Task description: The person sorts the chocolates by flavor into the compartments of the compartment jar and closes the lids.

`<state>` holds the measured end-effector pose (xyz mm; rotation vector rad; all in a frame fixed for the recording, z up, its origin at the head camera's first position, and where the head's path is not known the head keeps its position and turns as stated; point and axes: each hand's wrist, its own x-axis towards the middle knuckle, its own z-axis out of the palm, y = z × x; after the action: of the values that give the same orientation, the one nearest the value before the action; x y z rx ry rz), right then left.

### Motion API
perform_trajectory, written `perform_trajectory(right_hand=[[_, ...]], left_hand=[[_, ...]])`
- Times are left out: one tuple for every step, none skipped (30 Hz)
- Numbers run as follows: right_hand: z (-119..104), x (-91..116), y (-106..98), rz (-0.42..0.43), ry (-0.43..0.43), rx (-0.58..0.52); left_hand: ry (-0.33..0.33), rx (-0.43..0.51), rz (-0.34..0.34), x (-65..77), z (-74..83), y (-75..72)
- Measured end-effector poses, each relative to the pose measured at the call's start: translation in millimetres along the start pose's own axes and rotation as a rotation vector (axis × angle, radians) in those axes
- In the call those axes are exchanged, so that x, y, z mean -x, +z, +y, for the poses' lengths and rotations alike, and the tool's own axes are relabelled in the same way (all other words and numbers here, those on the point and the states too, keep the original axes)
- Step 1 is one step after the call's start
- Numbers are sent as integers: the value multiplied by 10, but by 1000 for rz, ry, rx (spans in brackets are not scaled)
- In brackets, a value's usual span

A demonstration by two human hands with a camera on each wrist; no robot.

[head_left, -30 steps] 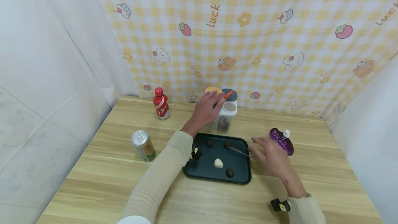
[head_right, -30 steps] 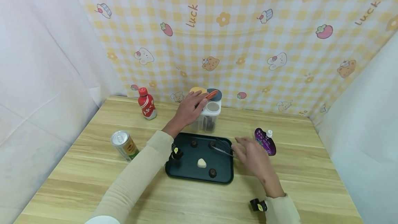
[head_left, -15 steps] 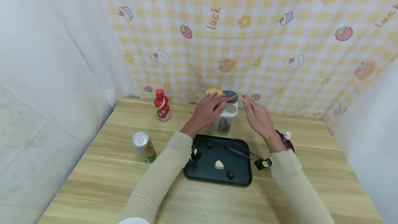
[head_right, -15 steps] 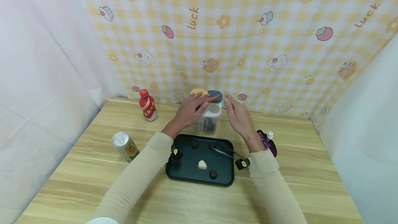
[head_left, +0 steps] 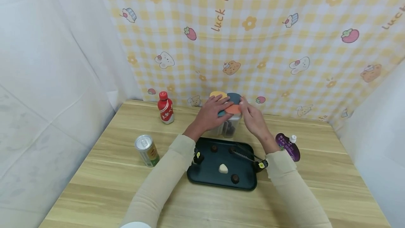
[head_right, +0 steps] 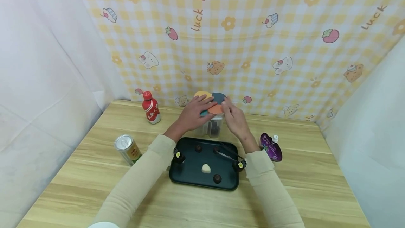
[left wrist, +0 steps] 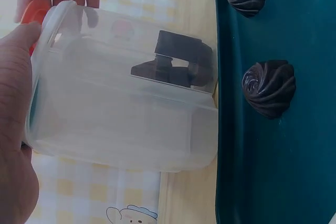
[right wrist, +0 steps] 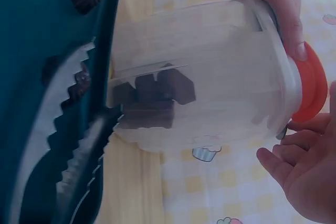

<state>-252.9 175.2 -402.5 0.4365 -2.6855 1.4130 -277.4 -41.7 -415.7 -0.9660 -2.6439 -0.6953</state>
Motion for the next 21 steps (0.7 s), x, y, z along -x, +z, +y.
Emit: perform_trajectory(right_hand=[[10,4,6,-1,-4,5],[19,7,12,0,-9,10],[25,11,17,2,-11,12],[31,15,20,5,-11,13],[36,20,22,7,-14,12],[43,27,23,6,-15,14],[50,33,24,6,-13,13],[56,39,25,4,-11,10],[59,46,24,3,-9,6],[63,52,23,1,-6,4],[65,59,22,-1,-4,1],[67,62,21,-2,-4,1],[66,64,22,1,-3,-3],[65,64,24,2,-2,-10],[67,64,25,2,0,-16],[67,62,27,-1,2,-25],[69,60,31,-2,5,-33],[72,58,35,-6,9,-41],[73,55,41,-9,15,-53],[75,53,44,-17,19,-64],[78,51,48,-23,23,-73]], left_hand=[[1,-8,-5,0,0,-1],[1,-10,-10,0,2,-3],[0,-11,-15,-1,5,-7],[0,-11,-18,-1,7,-9],[-1,-11,-22,-3,8,-11],[-3,-14,-26,-4,9,-12],[-5,-14,-29,-5,10,-14],[-6,-17,-31,-5,10,-13],[-8,-24,-34,-6,8,-10],[-9,-29,-36,-8,5,-4],[-11,-33,-40,-10,3,-1],[-12,-37,-42,-11,1,2],[-12,-36,-43,-10,0,3],[-14,-39,-47,-10,-3,6],[-15,-35,-48,-8,-3,4],[-16,-28,-49,-7,-4,3],[-16,-24,-50,-6,-3,-1],[-17,-21,-51,-3,-3,-3],[-17,-16,-51,0,-3,-5],[-18,-16,-52,2,-2,-6],[-17,-13,-50,5,-1,-8]])
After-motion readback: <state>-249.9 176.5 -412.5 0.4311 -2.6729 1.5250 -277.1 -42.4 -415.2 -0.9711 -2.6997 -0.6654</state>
